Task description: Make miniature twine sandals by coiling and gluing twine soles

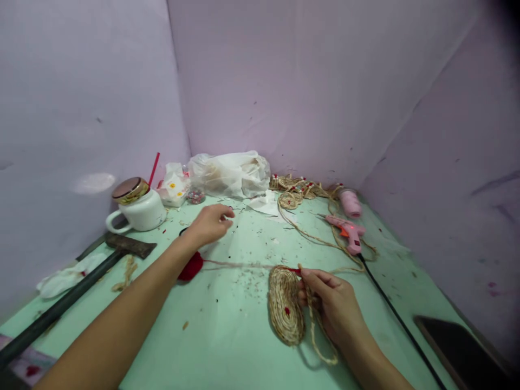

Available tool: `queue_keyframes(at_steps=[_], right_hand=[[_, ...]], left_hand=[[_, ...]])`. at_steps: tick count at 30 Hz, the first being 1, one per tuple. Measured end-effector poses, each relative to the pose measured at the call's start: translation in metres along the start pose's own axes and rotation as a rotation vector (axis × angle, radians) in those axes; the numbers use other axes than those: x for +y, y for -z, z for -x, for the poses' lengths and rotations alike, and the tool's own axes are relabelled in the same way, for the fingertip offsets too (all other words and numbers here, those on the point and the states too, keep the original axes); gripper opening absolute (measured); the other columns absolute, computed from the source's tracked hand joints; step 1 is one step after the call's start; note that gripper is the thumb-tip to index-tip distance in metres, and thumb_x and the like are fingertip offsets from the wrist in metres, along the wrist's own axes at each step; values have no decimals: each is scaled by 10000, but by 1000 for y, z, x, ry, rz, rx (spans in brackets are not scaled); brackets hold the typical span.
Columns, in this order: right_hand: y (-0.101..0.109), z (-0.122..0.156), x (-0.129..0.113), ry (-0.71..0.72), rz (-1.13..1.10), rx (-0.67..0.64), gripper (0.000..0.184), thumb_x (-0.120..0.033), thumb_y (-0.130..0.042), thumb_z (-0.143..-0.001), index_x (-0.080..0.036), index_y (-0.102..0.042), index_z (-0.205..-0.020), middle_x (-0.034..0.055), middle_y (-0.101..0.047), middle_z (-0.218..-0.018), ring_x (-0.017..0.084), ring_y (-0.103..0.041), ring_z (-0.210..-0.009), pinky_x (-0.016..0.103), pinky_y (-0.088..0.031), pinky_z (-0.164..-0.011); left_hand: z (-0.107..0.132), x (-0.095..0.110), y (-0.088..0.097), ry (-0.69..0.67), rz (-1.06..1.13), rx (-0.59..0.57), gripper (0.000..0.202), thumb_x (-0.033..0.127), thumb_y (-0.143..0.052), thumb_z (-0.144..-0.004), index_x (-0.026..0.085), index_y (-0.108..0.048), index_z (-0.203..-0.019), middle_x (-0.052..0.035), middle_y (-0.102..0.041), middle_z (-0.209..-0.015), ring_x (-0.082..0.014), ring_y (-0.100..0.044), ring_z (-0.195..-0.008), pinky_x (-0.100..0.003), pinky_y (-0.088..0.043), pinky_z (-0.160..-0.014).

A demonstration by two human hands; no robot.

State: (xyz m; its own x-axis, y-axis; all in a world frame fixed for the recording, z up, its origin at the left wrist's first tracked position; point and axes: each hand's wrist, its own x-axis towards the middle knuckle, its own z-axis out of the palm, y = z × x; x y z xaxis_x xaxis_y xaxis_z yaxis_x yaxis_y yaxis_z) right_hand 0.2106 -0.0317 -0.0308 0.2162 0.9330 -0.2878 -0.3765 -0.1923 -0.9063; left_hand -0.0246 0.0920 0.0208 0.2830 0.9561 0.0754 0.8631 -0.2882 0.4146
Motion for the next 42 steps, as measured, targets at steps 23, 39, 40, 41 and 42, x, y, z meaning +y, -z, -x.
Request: queue_keyframes(at_steps=[23,39,40,41,42], right_hand=[[2,2,-5,-42,-164,47,298,-303,-842,-482,-100,-678,-625,-1,-624,-515,79,-543,-437,162,-428,-427],[5,5,-13,26,-347,73,269,-262,-816,-523,-132,-610,-637,-45,-576,-478,57,-497,-385,145,-429,-364],[3,7,-12,10,-357,34,250,-263,-802,-548,-133,-603,-621,-41,-570,-463,57,-492,-378,146,-425,-369],[0,10,-10,-13,-364,-6,239,-268,-790,-570,-133,-596,-607,-34,-569,-453,58,-492,-375,148,-424,-375],[-3,14,-8,-39,-368,-38,236,-271,-782,-584,-132,-593,-601,-25,-575,-453,61,-497,-378,150,-425,-384]], left_hand=[[56,45,15,-126,1092,-346,337,179,-677,-628,180,-521,-927,-28,-666,-759,-157,-628,-685,-228,-472,-586],[97,92,-39,-106,530,-462,82,218,-501,-682,188,-577,-683,21,-513,-566,-122,-460,-542,-216,-330,-475],[97,94,-38,-143,454,-379,91,200,-484,-690,198,-575,-683,18,-539,-596,-128,-468,-565,-225,-342,-505],[97,96,-37,-177,407,-328,110,181,-473,-692,213,-577,-710,17,-570,-639,-136,-484,-591,-234,-359,-539],[97,98,-37,-206,389,-298,138,167,-470,-690,228,-579,-750,18,-596,-684,-142,-502,-617,-241,-376,-569]])
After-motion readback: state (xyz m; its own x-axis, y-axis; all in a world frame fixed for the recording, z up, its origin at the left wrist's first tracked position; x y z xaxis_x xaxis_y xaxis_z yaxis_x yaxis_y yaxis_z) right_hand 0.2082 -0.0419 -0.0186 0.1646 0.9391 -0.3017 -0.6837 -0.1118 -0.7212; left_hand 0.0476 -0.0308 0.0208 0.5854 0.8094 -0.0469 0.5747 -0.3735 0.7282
